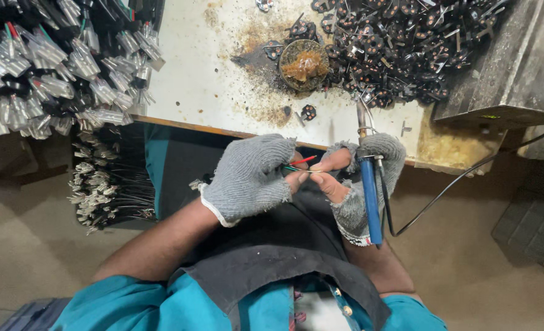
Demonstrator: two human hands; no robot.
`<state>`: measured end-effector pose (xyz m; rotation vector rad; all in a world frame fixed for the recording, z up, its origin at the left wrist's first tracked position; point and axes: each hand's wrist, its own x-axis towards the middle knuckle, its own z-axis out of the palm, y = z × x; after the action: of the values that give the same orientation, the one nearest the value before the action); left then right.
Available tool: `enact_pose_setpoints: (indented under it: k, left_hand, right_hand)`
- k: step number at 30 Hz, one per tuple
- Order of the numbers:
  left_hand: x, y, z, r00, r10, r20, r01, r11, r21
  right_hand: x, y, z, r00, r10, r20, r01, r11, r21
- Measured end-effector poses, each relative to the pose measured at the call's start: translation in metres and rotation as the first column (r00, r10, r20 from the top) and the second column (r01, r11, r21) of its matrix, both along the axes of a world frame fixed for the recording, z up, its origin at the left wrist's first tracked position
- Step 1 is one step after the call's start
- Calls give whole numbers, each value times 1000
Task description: The person solders colored wires onto small plug components at a workbench. They dip wire ends into flux, hold a wire against a component, apply a soldering iron to the joint, and set finished components aside while picking up the next one.
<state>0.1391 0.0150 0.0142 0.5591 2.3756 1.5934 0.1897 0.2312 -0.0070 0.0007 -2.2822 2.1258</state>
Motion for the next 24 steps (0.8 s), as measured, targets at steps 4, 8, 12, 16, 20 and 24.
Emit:
enact_pose_setpoints:
  k: [4,8,12,16,20,24]
  left_hand:
    - [-3,1,-3,995,8,97,-8,1000,-2]
    - [-9,-4,-9,1000,-4,1,4,998,60]
    - [-17,-2,-14,995,12,-98,-14,1000,-20]
    - [-34,-1,-16,980,107,-165,-134,978,-162]
    - [-75,-9,-30,933,300,-197,-310,950,-24]
    - [-108,-6,-39,943,319,-94,-319,947,15]
  right_hand:
    - [-4,-2,1,997,-4,80,2,1000,17]
    - [-6,-6,0,996,-10,83,4,997,82]
    - [-19,-7,2,986,21,163,-33,997,76]
    - [-41,-16,-2,993,-119,-7,119,992,48]
    - [-76,-4,-12,947,68,-315,206,626,753]
    - [-85,-10,-24,927,-10,-375,223,819,529]
